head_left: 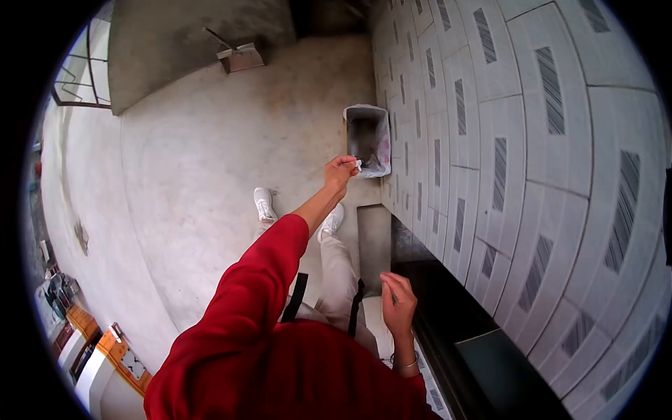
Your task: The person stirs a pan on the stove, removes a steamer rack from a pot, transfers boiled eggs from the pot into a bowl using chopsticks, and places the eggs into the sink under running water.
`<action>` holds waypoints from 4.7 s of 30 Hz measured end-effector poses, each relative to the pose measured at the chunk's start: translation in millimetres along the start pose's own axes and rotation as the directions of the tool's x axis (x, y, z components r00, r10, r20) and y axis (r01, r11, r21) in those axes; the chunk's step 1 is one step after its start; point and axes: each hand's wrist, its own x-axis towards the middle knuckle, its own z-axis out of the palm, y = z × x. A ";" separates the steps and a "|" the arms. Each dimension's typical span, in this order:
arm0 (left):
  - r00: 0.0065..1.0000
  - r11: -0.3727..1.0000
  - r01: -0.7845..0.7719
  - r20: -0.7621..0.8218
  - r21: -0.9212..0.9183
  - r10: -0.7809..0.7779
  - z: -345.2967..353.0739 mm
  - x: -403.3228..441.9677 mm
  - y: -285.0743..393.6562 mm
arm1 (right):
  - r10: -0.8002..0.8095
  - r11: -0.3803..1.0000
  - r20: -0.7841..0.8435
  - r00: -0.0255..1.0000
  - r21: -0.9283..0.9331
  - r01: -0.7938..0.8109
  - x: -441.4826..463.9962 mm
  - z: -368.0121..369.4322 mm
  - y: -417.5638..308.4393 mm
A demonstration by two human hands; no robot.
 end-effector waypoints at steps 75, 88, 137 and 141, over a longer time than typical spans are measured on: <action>0.751 -0.017 -0.650 -0.646 -0.760 0.137 -1087.3 -175.9 777.2 | -0.754 0.210 0.610 -0.243 0.574 0.791 197.5 1089.9 -1024.0; 0.827 0.274 -0.555 -0.486 -0.785 0.281 -1419.4 -61.6 1107.4 | -0.779 0.485 0.600 0.182 0.393 0.781 267.4 1341.9 -1246.6; 0.991 0.608 0.005 0.086 -0.794 0.104 -1849.1 895.1 2370.6 | -0.689 0.665 0.037 0.724 0.430 0.611 1262.2 2112.7 -2089.6; 0.980 0.594 0.074 0.168 -0.801 0.104 -1861.5 1008.1 2457.7 | -0.813 0.522 -0.022 0.581 0.414 0.746 1384.8 2167.5 -2181.9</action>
